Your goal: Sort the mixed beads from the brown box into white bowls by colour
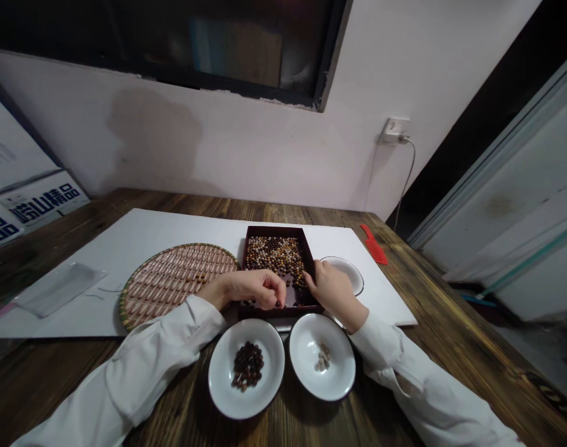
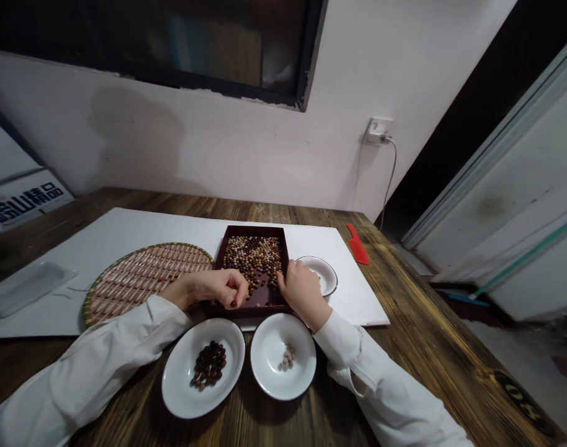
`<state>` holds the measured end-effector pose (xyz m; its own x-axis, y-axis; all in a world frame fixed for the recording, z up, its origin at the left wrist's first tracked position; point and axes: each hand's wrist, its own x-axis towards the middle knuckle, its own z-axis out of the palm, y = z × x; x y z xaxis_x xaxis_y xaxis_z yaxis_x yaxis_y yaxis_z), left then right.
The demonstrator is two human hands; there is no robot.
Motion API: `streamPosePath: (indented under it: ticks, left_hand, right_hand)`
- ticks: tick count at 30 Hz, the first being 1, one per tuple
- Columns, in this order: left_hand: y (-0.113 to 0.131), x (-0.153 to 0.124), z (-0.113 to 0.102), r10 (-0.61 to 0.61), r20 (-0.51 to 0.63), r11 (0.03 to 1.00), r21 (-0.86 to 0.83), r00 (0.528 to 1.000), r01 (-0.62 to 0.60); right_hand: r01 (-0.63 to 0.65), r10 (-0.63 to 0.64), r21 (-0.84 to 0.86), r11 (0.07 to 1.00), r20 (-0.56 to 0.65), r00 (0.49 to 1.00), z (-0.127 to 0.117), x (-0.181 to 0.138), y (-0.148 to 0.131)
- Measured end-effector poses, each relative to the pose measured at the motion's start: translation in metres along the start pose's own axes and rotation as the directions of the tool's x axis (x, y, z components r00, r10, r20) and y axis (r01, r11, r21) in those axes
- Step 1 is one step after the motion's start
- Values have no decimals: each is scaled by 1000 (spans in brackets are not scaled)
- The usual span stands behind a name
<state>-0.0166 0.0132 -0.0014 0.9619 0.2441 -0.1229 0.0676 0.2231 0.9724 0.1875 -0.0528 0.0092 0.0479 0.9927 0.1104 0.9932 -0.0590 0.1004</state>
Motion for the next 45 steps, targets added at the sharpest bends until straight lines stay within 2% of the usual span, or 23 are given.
streamPosePath:
  ticks: [20,29,45]
  left_hand:
    - [4,2,4,-34,125,998,49,992,28]
    - [4,1,1,-27,127,990,140,992,10]
    - [5,0,0,-48,155,988,155,987,24]
  right_hand:
    - [3,-3,3,1000,-22,1000,3,0,1]
    - [5,-5,8,1000,-24,1000,3,1,1]
    - [0,0,6,1000,-19,1000,3,1,1]
